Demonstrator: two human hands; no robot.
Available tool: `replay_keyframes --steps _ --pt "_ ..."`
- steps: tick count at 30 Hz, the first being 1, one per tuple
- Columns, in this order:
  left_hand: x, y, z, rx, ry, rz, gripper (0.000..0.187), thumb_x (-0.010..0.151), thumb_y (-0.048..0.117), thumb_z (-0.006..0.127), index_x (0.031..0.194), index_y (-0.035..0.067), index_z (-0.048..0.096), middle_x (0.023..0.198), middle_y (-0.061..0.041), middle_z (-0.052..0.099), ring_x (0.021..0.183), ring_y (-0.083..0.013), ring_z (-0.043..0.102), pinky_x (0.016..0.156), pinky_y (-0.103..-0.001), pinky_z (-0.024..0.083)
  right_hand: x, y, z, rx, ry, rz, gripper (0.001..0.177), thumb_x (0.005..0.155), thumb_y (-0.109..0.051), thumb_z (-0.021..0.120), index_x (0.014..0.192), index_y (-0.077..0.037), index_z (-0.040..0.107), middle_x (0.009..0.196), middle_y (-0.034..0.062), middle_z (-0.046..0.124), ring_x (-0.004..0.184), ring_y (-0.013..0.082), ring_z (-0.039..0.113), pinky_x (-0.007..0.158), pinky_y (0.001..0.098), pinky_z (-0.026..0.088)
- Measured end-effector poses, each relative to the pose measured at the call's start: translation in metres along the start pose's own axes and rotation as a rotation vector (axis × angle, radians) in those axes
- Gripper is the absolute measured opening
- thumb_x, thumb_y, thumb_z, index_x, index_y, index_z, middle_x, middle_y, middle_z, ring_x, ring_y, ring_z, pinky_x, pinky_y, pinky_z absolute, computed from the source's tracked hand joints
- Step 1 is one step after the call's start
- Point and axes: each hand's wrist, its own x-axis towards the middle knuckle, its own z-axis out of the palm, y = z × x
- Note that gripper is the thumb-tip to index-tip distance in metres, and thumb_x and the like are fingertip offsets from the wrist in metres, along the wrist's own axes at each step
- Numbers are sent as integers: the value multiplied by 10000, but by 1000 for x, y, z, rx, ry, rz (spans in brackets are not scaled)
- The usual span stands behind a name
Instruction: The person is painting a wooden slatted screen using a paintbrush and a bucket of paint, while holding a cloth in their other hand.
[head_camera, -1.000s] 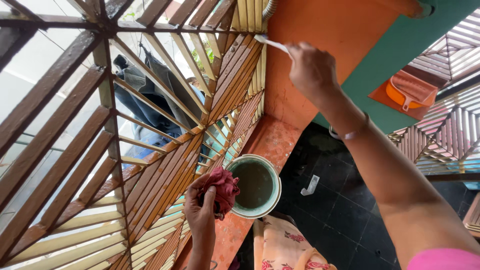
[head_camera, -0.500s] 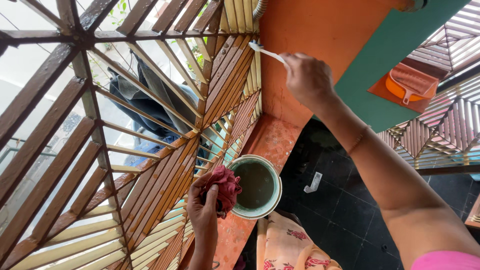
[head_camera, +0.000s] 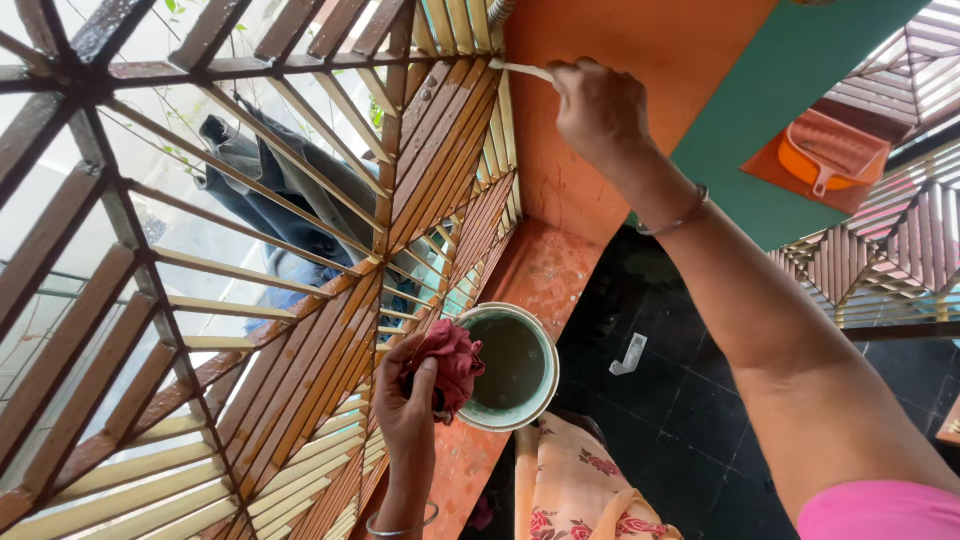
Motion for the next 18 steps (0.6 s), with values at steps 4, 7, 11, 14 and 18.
replay_keyframes --steps 4,7,11,14,18 --pt "2 -2 -12 -81 26 -76 296 1004 35 591 1296 -7 619 1167 -139 709 877 -204 696 551 -323 506 -23 -1 -13 133 -70 125 194 1040 -90 586 1144 -49 745 832 107 716 605 242 660 544 400 540" --pt "2 -4 -17 -48 12 81 276 987 18 582 1260 -14 611 1190 -110 684 1025 -136 713 828 -251 633 -17 -8 -18 216 -75 177 185 1064 -121 607 1149 -54 757 822 128 719 626 263 651 563 413 524" --pt "2 4 -18 -50 85 -22 276 980 25 578 1253 2 614 1124 -116 705 870 -152 695 625 -253 560 -37 -32 -39 417 10 263 208 1049 -139 603 1155 -45 755 809 165 702 626 297 647 579 439 506" --pt "-5 14 -21 -76 65 -30 290 996 23 572 1283 -3 609 1164 -130 712 932 -174 710 679 -286 567 -44 -36 -51 423 -97 321 237 1029 -172 578 1178 -66 729 807 125 721 531 303 625 494 452 471" --pt "-4 26 -19 -70 30 64 279 985 21 563 1256 -14 622 1164 -122 706 997 -168 723 847 -295 632 -16 -38 -37 229 111 29 227 1055 -151 578 1141 -110 784 805 123 717 643 289 653 553 424 494"
